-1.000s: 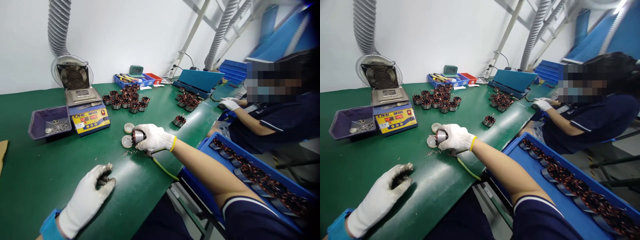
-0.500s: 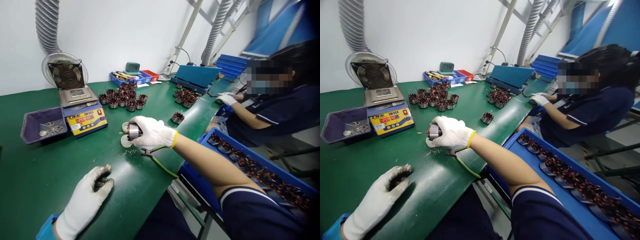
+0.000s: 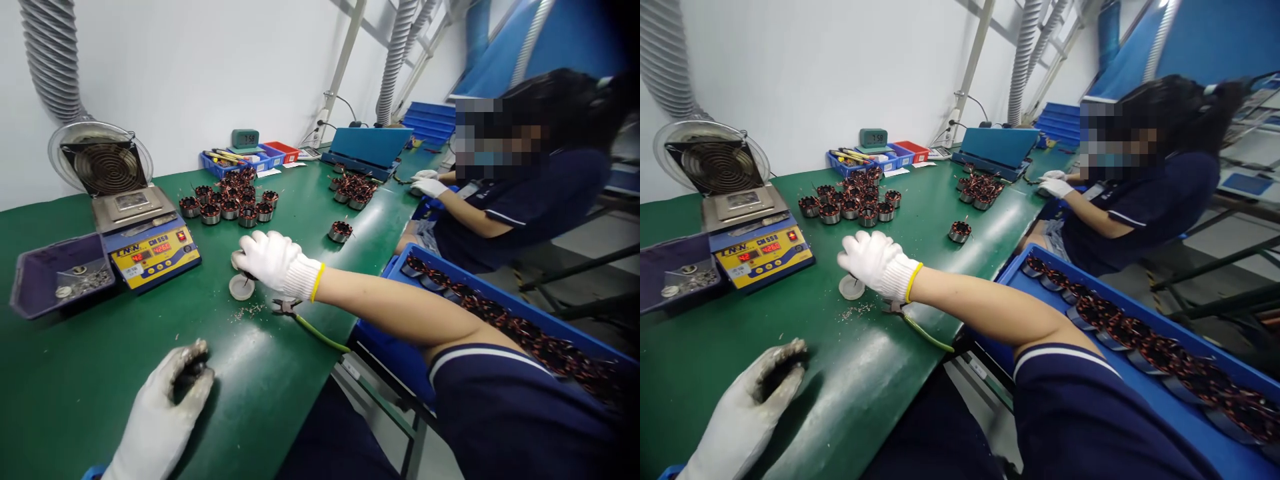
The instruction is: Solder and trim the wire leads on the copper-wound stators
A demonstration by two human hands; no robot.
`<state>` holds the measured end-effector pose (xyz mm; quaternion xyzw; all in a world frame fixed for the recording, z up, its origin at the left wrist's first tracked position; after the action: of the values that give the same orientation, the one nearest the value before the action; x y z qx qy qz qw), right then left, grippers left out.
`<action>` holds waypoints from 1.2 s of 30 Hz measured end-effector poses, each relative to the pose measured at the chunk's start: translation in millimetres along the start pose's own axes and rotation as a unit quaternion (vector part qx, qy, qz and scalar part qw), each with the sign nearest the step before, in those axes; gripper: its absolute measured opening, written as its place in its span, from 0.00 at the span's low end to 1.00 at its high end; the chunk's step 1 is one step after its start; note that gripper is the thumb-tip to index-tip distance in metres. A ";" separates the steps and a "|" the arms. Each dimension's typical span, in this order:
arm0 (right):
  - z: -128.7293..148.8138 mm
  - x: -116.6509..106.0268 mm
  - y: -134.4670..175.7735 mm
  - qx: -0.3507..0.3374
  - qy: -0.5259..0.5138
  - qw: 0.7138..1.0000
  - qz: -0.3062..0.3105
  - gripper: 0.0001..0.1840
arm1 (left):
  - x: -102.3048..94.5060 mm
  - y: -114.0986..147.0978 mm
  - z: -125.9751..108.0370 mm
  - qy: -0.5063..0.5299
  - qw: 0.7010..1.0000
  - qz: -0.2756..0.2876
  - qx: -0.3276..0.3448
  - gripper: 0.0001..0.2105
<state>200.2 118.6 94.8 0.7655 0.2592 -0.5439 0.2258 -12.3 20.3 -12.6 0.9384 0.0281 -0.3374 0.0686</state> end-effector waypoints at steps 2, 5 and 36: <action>-7.2 -9.0 -5.2 -0.010 0.012 1.000 -0.025 0.17 | -1.7 -1.3 -2.8 -0.082 0.991 -0.103 0.035 0.27; -20.8 -36.8 -29.3 -0.012 0.034 0.996 -0.085 0.18 | 0.0 -2.8 -9.9 -0.248 0.954 -0.140 0.087 0.33; -52.0 -111.2 -243.7 0.012 -0.251 0.956 -0.149 0.23 | 7.1 -4.0 -3.5 -0.215 0.935 -0.113 0.259 0.28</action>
<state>50.5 320.5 200.9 0.5593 0.2990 -0.7492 0.1909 -5.0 24.9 -14.9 0.8194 0.0305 -0.5321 -0.2112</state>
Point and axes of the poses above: each hand's wrist, its own y-axis away from the middle knuckle, its own x-axis out of the palm, z = x × y, the point moved 2 cm from there along -y, towards the middle knuckle, and after that the axes turned 14 degrees about -x, right-handed, at the moved point
